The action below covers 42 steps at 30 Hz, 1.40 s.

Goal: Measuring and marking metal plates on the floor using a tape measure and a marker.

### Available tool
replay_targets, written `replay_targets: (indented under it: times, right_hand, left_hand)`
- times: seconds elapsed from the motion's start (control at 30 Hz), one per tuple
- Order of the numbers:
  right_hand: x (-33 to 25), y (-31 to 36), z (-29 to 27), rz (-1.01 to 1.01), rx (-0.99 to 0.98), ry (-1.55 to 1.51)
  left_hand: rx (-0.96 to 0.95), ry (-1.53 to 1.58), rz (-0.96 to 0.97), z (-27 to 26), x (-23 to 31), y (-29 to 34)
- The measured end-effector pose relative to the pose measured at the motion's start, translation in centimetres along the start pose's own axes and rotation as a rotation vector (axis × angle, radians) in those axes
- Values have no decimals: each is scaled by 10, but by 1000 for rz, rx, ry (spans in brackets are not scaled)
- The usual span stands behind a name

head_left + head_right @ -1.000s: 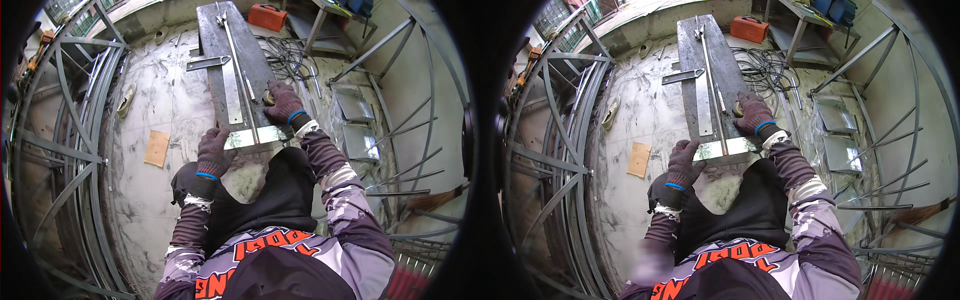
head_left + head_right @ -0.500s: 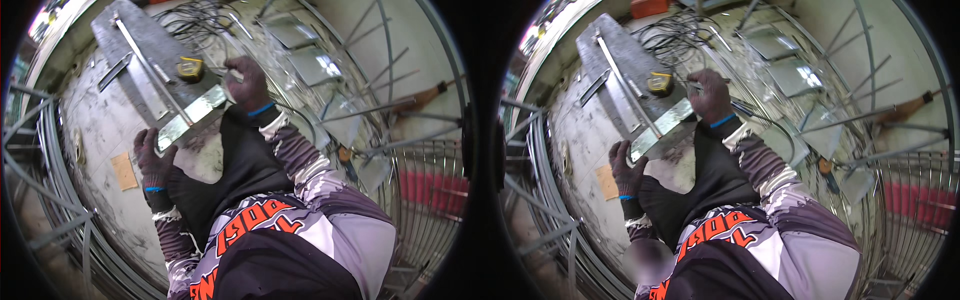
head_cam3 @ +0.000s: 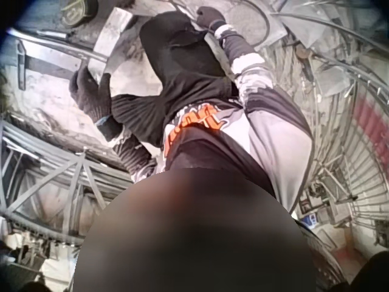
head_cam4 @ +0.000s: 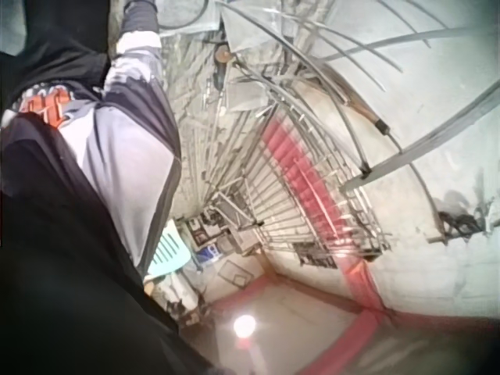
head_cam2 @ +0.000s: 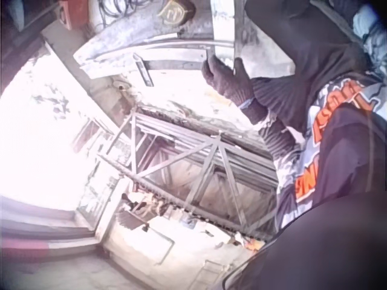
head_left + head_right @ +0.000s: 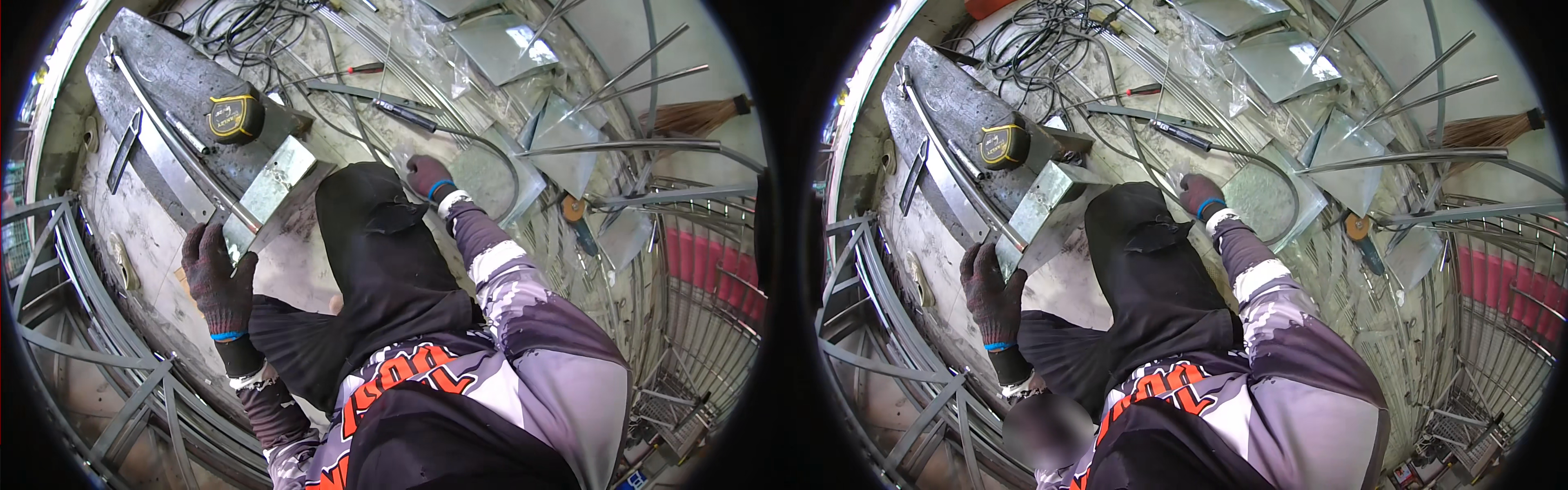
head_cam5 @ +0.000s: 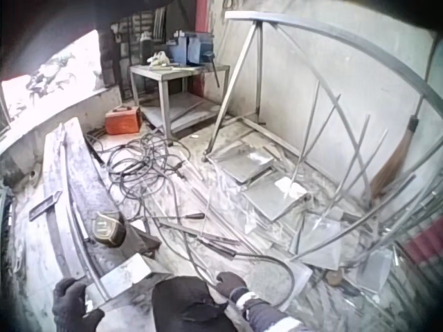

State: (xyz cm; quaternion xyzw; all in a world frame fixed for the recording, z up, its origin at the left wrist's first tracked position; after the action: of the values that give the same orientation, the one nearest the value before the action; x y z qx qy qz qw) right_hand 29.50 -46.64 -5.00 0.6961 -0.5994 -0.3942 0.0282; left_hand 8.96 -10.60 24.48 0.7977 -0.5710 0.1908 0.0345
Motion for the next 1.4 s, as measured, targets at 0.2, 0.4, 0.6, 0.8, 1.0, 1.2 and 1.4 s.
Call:
replay_targets:
  times: [0.2, 0.4, 0.6, 0.8, 1.0, 1.2, 1.4]
  right_hand:
    - [-3, -15, 39, 85, 131, -9]
    - [-4, -32, 44, 114, -34, 66]
    - [-24, -60, 5, -107, -148, 91]
    - [-48, -113, -54, -264, 278, -138]
    - [10, -192, -130, -13, 512, 14]
    - [56, -216, -121, -35, 277, 339]
    - [53, -224, -101, -194, 340, 384]
  left_hand:
    - [-51, -75, -21, -8, 16, -10]
    - [-59, -110, -86, -7, 20, -13]
    - [-114, -181, -108, -5, 22, -17]
    - [-112, -141, -61, -8, 27, -21]
    - [-154, -128, -83, -4, 28, -25]
    - [-478, 121, -134, -40, 16, -44]
    - [-112, -371, 43, -149, 78, -225]
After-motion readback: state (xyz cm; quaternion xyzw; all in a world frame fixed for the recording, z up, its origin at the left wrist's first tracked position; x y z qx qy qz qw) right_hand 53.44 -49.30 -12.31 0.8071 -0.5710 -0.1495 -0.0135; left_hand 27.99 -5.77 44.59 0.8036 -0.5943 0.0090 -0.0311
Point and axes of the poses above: each hand's wrist, its own y-axis away from the middle knuckle, its own z-axis out of the palm, x = y × z, the point moved 2 cm from there along -y, towards the middle knuckle, and after that the axes turned 2 degrees about -y, right-handed, at the moved point
